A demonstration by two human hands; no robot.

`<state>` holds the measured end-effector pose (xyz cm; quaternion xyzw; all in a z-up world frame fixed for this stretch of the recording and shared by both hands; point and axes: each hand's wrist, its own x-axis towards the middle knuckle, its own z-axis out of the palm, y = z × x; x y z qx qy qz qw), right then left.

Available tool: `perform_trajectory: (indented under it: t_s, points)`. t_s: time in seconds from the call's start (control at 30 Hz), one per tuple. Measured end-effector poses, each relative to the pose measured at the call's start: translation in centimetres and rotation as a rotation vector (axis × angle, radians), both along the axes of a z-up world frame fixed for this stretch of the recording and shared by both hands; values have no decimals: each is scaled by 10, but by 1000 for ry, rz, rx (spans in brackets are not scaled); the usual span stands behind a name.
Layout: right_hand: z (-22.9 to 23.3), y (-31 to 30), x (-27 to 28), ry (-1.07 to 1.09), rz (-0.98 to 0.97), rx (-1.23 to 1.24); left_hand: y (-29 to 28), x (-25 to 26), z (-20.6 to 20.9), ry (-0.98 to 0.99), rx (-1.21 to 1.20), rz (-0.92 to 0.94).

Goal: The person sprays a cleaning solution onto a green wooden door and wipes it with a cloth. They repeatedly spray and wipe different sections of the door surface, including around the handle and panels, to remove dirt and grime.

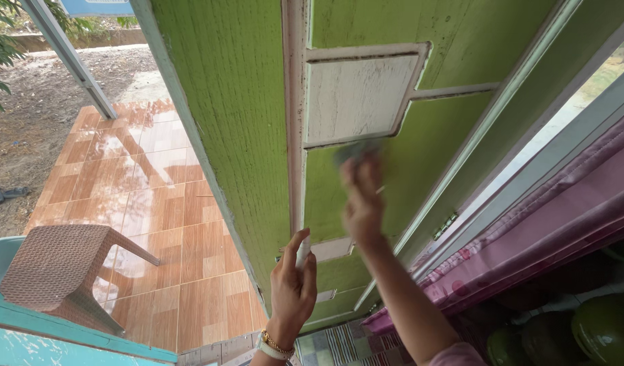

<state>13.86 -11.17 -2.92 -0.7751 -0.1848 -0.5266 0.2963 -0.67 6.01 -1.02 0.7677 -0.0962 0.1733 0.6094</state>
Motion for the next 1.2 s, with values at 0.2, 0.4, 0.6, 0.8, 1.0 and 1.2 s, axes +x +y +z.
perform_trajectory:
  t_s: [0.2,0.4,0.6,0.8,1.0,1.2]
  points:
    - [-47,-19,-25,-41,-67,-397,4,1,-5,-50,-16,41]
    - [39,-34,-5,58,41,108,4,0,-7,-43,-39,65]
    - [-4,23,-29,6,27,-341,0,-3,-1,-57,-53,41]
    - [-6,-29,-29,73,-1,-235,15,-13,-9,-89,-84,80]
    - [1,26,-5,-11,-22,-141,10,-10,-9,-75,-58,61]
    - [-54,22,-23,91,-82,-372,14,-11,-7,-67,-83,70]
